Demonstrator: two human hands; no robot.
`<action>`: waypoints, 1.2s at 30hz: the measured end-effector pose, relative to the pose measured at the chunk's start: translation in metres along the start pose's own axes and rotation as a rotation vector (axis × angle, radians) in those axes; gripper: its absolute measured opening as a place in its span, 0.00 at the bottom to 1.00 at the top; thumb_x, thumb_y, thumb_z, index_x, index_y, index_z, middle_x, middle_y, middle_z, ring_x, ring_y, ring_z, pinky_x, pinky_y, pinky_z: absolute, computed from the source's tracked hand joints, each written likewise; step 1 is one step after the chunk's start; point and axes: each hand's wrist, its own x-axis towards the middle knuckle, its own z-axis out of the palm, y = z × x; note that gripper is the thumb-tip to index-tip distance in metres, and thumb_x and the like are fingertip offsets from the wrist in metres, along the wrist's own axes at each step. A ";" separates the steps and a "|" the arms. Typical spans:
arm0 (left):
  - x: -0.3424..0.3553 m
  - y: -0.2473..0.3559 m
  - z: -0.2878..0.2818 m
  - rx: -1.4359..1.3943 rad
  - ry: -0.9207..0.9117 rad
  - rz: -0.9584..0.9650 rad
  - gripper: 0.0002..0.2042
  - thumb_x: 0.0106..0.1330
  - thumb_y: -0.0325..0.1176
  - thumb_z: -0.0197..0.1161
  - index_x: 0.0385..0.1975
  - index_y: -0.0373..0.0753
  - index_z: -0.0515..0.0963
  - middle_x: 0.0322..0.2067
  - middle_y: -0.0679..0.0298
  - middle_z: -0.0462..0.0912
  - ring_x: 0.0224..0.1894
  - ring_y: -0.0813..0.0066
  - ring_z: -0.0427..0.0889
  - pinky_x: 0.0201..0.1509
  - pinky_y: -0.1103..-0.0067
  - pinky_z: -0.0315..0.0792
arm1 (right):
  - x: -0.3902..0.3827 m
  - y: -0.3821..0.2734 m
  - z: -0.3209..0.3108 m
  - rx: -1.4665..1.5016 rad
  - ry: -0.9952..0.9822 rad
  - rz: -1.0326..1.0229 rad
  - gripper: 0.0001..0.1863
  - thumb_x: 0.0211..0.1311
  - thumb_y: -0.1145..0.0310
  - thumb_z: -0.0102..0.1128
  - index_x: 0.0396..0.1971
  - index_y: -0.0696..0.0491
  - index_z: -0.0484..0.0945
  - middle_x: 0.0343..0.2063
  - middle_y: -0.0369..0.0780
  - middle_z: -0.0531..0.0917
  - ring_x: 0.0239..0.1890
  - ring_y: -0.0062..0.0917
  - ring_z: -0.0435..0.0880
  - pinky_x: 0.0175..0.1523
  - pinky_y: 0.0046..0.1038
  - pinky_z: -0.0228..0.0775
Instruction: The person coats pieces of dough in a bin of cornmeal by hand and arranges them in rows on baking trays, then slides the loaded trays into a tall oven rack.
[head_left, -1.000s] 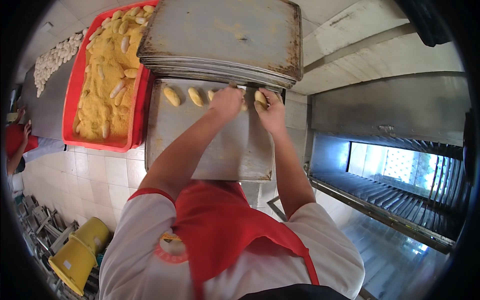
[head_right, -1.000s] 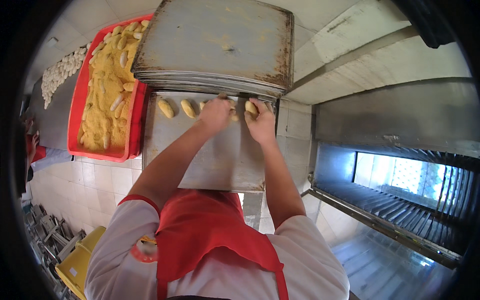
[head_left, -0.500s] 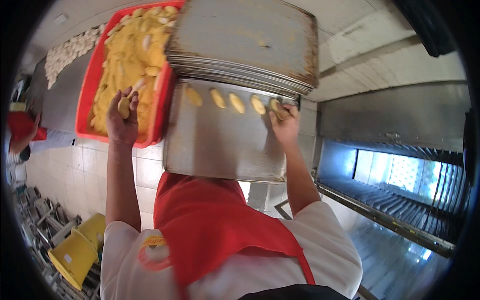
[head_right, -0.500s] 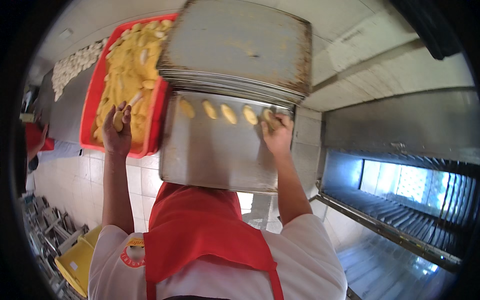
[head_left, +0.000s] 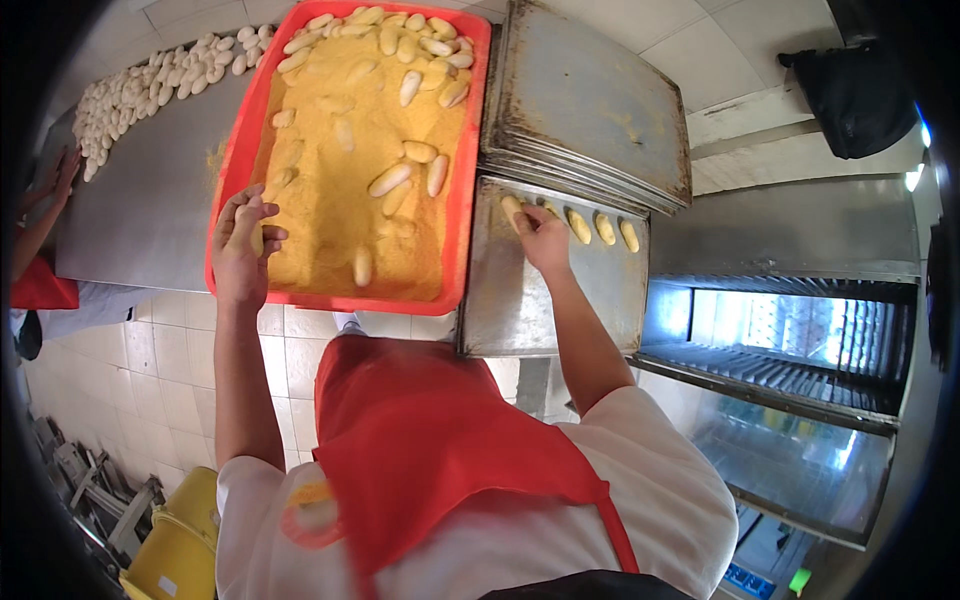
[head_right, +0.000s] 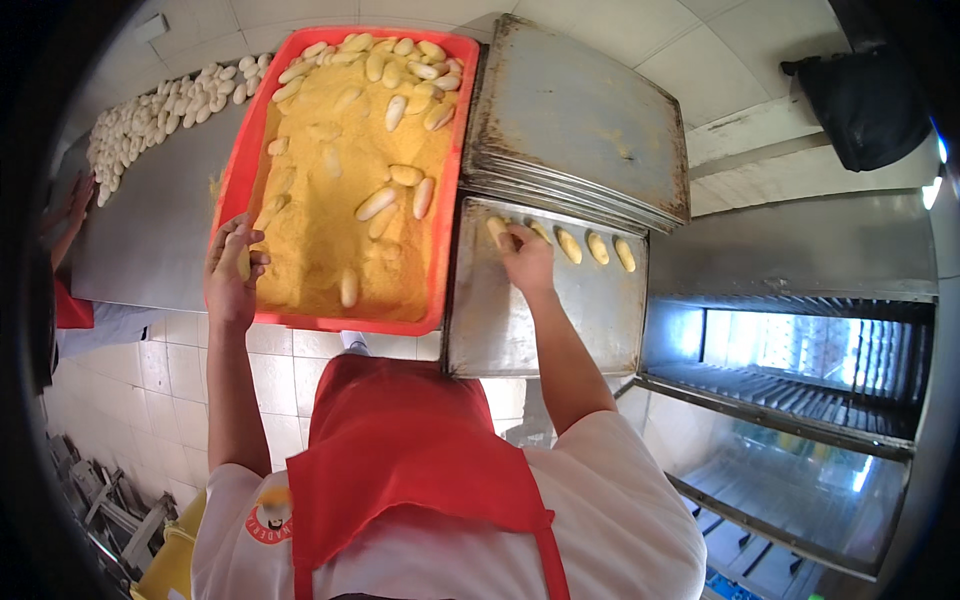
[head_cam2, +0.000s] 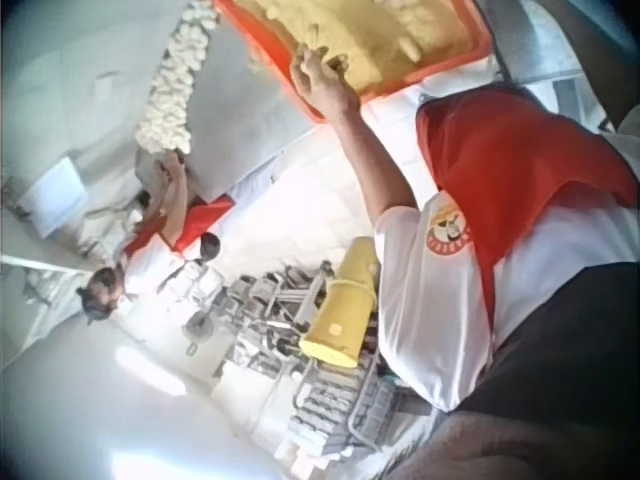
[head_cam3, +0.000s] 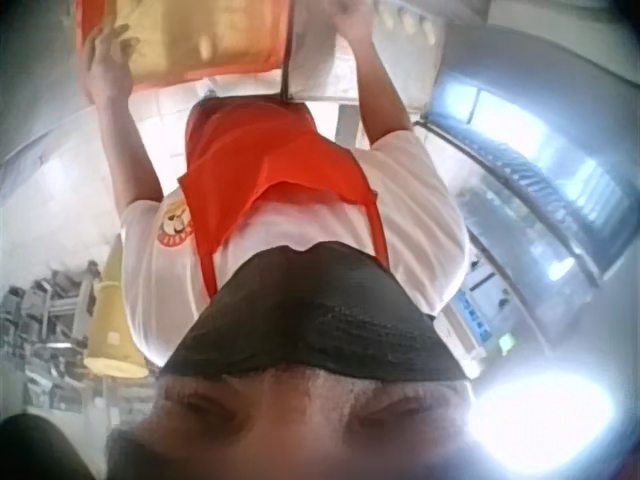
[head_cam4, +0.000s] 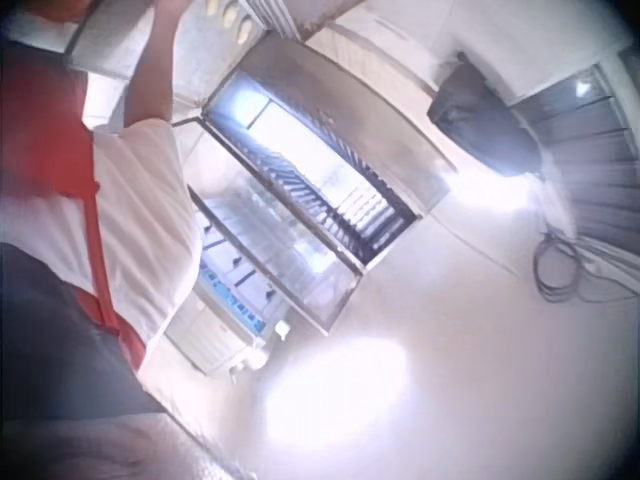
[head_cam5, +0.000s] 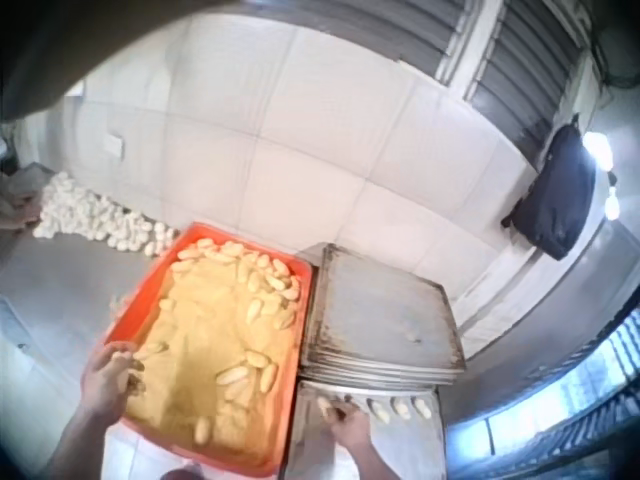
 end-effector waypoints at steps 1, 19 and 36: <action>0.010 -0.006 -0.009 0.105 -0.089 0.027 0.16 0.75 0.37 0.64 0.57 0.38 0.78 0.38 0.64 0.82 0.29 0.77 0.83 0.32 0.81 0.75 | 0.001 0.010 -0.003 -0.161 0.031 -0.046 0.18 0.62 0.68 0.73 0.51 0.55 0.86 0.39 0.47 0.88 0.38 0.37 0.89 0.44 0.37 0.81; 0.078 -0.044 -0.024 0.523 -0.623 0.273 0.22 0.56 0.29 0.79 0.47 0.38 0.75 0.42 0.55 0.84 0.45 0.55 0.86 0.47 0.66 0.81 | 0.032 -0.221 0.106 -0.380 -0.456 -0.450 0.25 0.63 0.73 0.64 0.61 0.47 0.74 0.55 0.48 0.76 0.61 0.47 0.78 0.63 0.49 0.72; 0.169 -0.034 -0.033 0.948 -0.106 0.131 0.24 0.65 0.43 0.67 0.55 0.32 0.79 0.47 0.40 0.87 0.55 0.47 0.85 0.60 0.60 0.77 | 0.072 -0.261 0.162 0.090 -0.252 0.164 0.39 0.64 0.68 0.68 0.74 0.59 0.64 0.61 0.52 0.80 0.58 0.36 0.85 0.58 0.33 0.81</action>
